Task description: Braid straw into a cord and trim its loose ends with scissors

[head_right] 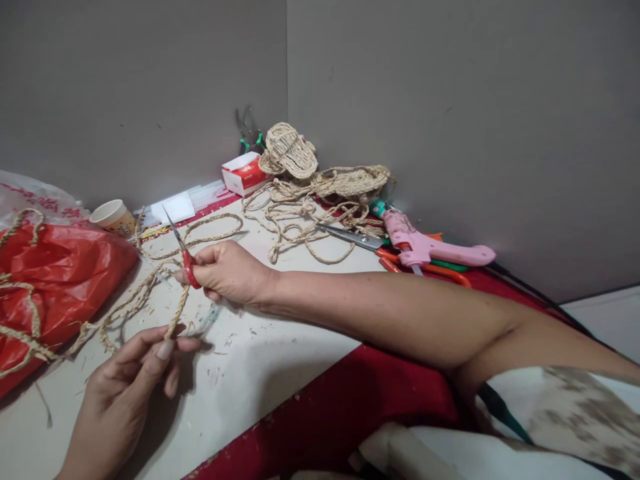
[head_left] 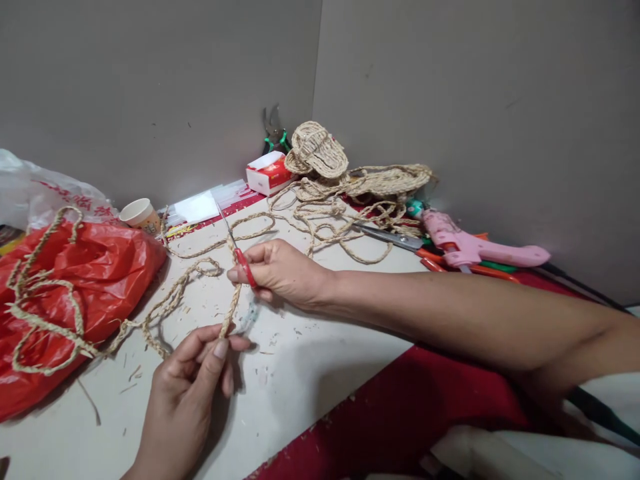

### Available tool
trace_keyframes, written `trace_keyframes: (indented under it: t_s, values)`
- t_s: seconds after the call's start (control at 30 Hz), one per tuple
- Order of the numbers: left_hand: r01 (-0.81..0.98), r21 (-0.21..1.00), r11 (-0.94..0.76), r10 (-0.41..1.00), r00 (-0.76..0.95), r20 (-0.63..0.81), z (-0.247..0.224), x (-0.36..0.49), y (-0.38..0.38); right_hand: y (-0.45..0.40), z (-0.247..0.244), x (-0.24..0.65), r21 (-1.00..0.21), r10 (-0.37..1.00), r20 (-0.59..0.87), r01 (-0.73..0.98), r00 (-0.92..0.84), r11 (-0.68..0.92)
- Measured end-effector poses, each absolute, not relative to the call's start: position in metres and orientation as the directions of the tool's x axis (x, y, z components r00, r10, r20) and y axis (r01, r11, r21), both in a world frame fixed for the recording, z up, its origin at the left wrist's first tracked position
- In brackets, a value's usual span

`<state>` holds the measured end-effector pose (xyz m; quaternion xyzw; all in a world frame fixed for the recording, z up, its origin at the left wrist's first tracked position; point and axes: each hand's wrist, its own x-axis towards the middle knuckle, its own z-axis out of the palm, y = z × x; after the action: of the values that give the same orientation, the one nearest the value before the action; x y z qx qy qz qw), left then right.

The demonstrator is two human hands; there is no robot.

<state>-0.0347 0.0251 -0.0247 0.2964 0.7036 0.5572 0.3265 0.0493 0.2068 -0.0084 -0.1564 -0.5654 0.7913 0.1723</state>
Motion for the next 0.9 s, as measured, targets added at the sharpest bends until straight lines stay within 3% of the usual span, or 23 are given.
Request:
trace_keyframes:
  t_s: [0.13, 0.57, 0.8, 0.9]
  values:
    - [-0.081, 0.976, 0.201, 0.823, -0.527, -0.213, -0.0247, -0.0374, 0.0236, 0.2106, -0.0091, 0.0469, -0.963, 0.497, -0.014, -0.122, -0.868, -0.240]
    - [-0.362, 0.918, 0.162, 0.784, -0.518, -0.343, -0.0235, -0.0440, 0.0291, 0.2163, -0.0114, 0.0440, -0.962, 0.483, 0.015, -0.144, -0.875, -0.231]
    - [-0.173, 0.960, 0.220, 0.661, -0.697, -0.277, -0.0247, -0.0369, 0.0259, 0.2110, -0.0060, 0.0469, -0.972, 0.468, 0.010, -0.118, -0.884, -0.202]
    - [-0.058, 0.959, 0.276, 0.685, -0.688, -0.239, -0.0272, -0.0380, 0.0234, 0.2090, -0.0059, 0.0476, -0.976, 0.462, -0.001, -0.099, -0.887, -0.192]
